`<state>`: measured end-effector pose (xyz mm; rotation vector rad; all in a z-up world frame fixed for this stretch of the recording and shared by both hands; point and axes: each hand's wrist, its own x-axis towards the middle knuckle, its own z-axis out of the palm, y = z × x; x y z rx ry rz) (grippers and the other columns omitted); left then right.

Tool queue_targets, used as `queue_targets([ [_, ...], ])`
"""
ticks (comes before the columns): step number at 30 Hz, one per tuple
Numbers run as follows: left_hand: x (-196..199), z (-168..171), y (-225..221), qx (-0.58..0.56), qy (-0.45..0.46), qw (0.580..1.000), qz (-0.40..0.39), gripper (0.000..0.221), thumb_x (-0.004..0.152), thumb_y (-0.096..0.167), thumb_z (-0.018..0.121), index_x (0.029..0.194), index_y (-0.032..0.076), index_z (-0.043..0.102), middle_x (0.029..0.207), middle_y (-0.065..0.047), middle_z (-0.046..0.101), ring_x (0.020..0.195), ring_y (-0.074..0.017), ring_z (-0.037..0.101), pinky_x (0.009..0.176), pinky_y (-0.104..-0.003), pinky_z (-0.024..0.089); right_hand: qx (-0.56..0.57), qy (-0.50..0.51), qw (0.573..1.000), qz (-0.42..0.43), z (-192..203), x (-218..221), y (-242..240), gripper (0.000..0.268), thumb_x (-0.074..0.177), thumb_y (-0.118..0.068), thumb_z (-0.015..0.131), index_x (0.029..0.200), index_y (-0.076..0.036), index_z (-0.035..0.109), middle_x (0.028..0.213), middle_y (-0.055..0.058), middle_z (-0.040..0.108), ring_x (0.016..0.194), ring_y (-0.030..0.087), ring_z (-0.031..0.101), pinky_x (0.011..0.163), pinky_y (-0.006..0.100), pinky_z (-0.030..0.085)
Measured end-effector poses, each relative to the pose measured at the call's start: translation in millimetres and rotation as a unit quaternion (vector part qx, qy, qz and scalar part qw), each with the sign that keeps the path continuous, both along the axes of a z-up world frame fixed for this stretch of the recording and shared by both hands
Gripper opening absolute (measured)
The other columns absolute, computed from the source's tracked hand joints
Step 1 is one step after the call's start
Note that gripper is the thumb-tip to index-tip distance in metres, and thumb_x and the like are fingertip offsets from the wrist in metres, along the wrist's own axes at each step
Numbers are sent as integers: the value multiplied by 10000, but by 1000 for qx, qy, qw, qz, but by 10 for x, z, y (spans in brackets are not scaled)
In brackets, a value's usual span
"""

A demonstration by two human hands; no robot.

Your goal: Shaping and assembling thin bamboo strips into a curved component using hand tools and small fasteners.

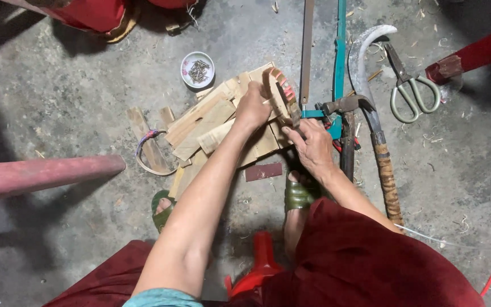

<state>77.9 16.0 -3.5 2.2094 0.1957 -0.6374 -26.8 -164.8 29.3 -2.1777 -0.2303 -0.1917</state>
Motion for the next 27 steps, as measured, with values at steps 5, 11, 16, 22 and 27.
queue_targets([
  [5,108,-342,-32,46,-15,998,-34,372,757,111,769,1096,121,614,1112,-173,644,1143,-447,669,981,-554,530,30,27,999,-18,96,45,137,224,1012,-258,733,882,-77,713,830,107,679,855,351,651,766,458,540],
  [11,134,-226,-1,99,-36,993,-58,376,739,122,837,1070,150,659,1079,-112,622,1148,-384,672,991,-543,511,25,43,999,-21,-16,27,166,178,998,-275,748,944,-105,757,878,68,704,911,307,657,827,430,551],
  [16,80,106,28,114,1,992,-52,340,800,186,827,1054,122,611,1093,-148,675,1195,-405,652,1029,-571,475,8,38,999,-14,-69,58,116,199,1011,-290,739,923,-111,736,845,60,668,902,302,648,823,418,548],
  [22,-45,-35,86,91,5,996,-19,185,787,254,826,891,186,689,968,-90,734,1123,-356,697,959,-527,518,-18,30,999,-7,-349,34,2,240,1019,-352,740,930,-132,704,862,50,656,907,297,643,849,406,538],
  [27,-75,-6,78,57,3,997,43,212,785,241,858,914,190,697,1021,-98,659,1145,-386,669,979,-539,524,-11,40,999,-15,-23,10,0,411,878,-279,858,1221,-118,700,1072,94,687,1033,338,630,921,460,521],
])
